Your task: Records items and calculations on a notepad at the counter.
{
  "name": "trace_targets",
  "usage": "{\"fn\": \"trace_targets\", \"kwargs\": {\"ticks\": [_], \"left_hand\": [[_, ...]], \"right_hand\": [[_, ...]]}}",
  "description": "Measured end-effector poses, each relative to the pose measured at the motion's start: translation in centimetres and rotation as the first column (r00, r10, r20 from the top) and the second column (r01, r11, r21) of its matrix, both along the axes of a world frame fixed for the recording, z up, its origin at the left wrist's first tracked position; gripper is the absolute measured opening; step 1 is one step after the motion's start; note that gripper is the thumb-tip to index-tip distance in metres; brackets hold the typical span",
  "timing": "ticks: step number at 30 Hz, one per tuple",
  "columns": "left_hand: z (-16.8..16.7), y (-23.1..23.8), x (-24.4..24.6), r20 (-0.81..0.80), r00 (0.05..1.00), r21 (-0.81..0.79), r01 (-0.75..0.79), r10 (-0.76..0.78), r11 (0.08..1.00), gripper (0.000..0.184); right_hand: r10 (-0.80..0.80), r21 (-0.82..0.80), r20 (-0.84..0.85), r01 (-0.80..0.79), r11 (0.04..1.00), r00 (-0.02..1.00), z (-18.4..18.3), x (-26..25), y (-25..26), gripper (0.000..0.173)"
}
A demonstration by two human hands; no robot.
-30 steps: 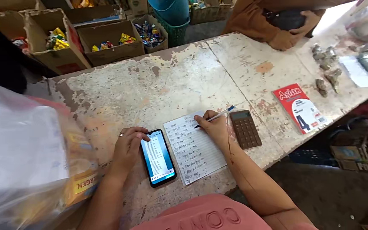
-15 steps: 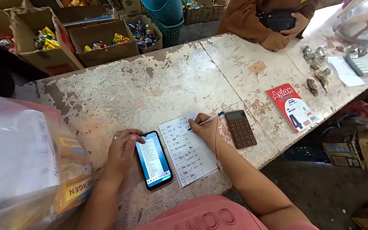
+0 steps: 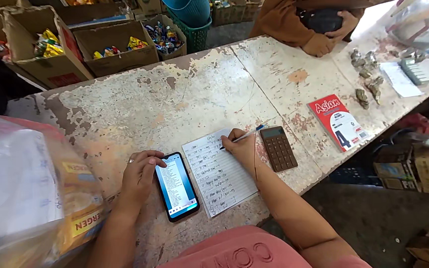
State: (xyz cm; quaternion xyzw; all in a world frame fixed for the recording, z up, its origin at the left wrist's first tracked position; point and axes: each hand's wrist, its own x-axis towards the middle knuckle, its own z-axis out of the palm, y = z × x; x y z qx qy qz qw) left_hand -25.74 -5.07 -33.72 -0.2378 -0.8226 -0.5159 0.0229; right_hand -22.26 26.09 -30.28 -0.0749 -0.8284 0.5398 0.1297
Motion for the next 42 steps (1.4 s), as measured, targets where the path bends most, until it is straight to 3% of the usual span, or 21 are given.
{"fn": "trace_targets", "kwargs": {"ticks": [4,33,42], "left_hand": [[0.0,0.0,0.0,0.000,1.000,0.004,0.002,-0.002,1.000,0.059],[0.2,0.0,0.1,0.009,1.000,-0.006,0.001,-0.001,1.000,0.060],[0.1,0.0,0.0,0.003,1.000,-0.013,0.002,-0.002,1.000,0.061]], "right_hand": [[0.037,0.083,0.002,-0.037,0.996,0.999,-0.2,0.3,0.0,0.031],[0.002,0.069,-0.011,-0.001,0.998,1.000,-0.2,0.0,0.2,0.030],[0.024,0.164,-0.023,-0.020,0.986,0.999,-0.8,0.1,0.5,0.030]]}}
